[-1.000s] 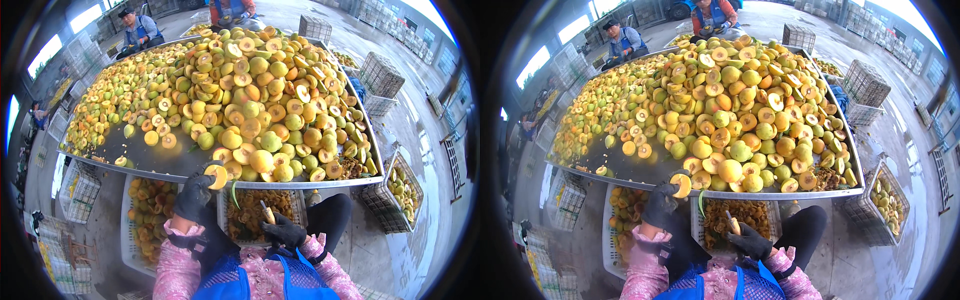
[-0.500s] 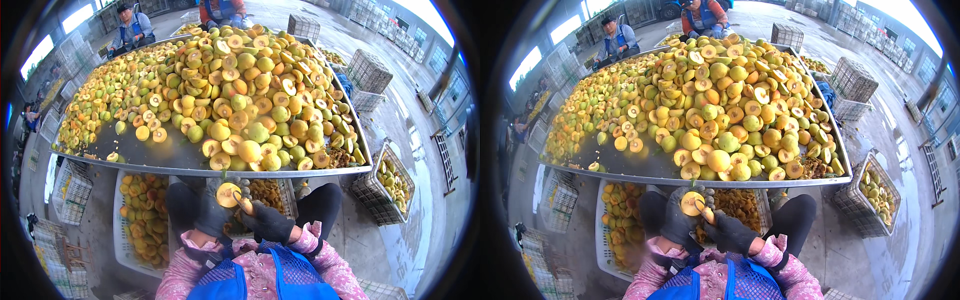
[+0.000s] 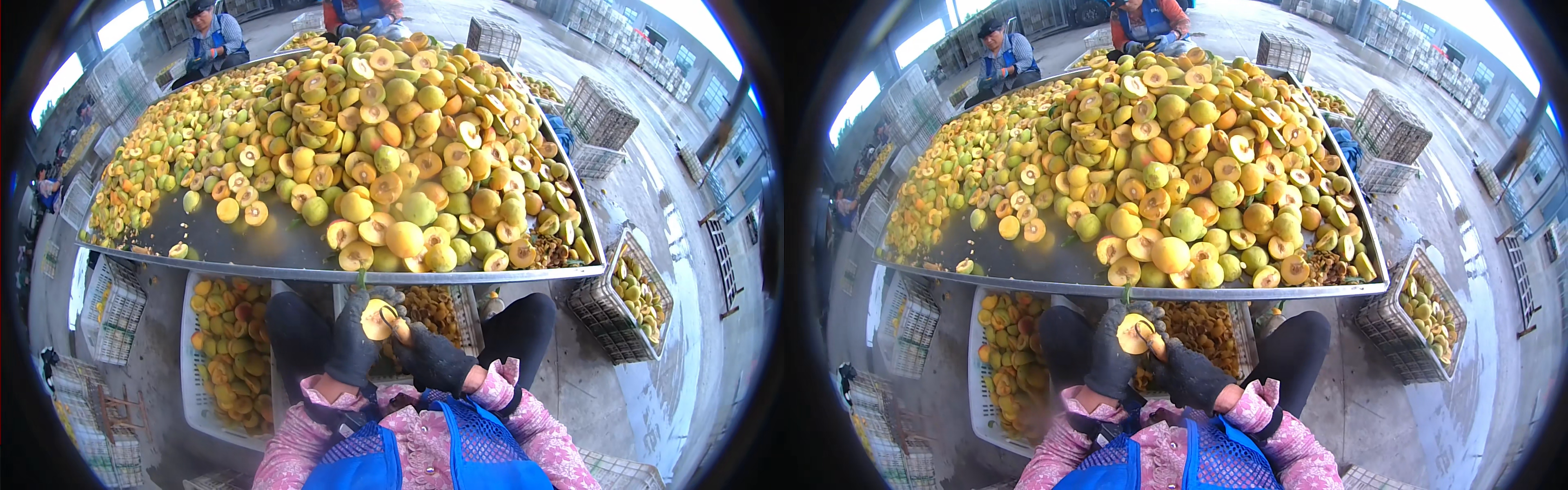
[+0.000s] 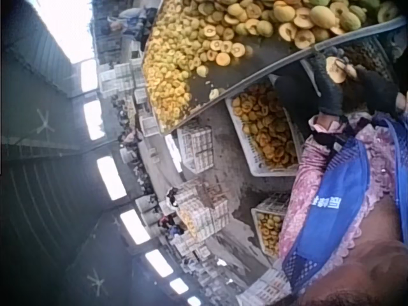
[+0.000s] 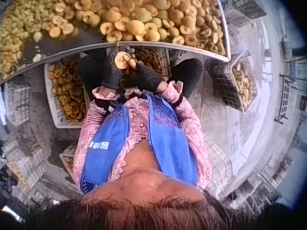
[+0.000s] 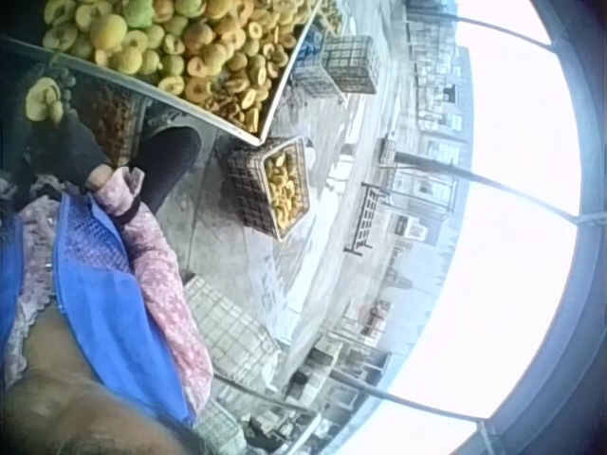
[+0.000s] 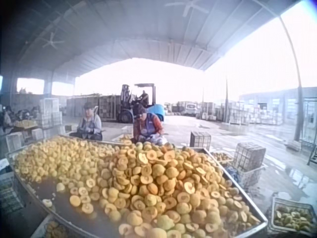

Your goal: The person picks up peaches from a table, removes the pits using a handheld tool, and drops the fruit and pits into separate crates below.

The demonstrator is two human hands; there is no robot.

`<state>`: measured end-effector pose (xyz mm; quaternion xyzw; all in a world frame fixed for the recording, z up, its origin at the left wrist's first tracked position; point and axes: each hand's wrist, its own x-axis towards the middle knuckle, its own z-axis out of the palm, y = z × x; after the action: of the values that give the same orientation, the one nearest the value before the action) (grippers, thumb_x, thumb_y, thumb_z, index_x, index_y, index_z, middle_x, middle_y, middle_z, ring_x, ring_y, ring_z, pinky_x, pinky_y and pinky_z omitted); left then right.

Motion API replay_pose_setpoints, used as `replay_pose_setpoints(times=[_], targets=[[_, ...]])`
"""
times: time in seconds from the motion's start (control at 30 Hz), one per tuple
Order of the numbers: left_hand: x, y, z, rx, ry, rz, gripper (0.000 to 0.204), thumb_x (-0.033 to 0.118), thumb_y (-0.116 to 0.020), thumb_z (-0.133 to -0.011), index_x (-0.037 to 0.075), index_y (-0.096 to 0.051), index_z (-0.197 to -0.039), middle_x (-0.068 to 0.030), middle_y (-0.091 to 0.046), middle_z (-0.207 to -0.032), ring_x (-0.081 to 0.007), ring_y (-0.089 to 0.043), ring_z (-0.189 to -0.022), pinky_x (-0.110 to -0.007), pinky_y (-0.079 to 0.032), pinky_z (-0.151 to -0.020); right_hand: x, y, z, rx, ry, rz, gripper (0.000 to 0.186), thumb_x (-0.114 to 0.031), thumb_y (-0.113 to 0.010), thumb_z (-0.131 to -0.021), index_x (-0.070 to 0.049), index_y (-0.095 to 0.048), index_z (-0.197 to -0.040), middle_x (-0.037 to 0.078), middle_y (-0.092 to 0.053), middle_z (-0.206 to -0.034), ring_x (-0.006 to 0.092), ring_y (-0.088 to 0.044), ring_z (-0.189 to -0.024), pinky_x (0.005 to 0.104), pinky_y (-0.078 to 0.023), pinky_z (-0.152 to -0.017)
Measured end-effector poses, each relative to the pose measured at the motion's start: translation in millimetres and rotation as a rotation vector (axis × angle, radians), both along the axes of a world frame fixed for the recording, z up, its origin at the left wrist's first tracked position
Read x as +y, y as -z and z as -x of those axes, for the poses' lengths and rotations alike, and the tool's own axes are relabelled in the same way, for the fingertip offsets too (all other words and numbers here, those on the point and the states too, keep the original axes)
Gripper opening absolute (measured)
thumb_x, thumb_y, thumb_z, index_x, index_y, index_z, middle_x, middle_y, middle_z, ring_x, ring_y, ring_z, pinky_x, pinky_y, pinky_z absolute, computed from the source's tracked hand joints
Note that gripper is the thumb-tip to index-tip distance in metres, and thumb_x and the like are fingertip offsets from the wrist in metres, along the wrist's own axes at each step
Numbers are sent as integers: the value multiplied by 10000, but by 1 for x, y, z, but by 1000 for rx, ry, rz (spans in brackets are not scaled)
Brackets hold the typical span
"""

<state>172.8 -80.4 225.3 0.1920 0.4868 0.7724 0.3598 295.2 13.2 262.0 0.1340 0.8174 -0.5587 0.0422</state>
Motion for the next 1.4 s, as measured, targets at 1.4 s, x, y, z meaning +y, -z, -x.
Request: replay_pose_setpoints(times=[1.4], targets=[[-5,70,4,77,127,443,235,164,-484,-821,-7,-641,-790,-79,-650,-748,-150,-611,-681,-268,-478,-628,-17,53,-1,-169,-21,-45,280,-162,-535,-796,9,-487,-1013,256,-588,-840,401,-592,-806,450,-450,-666]])
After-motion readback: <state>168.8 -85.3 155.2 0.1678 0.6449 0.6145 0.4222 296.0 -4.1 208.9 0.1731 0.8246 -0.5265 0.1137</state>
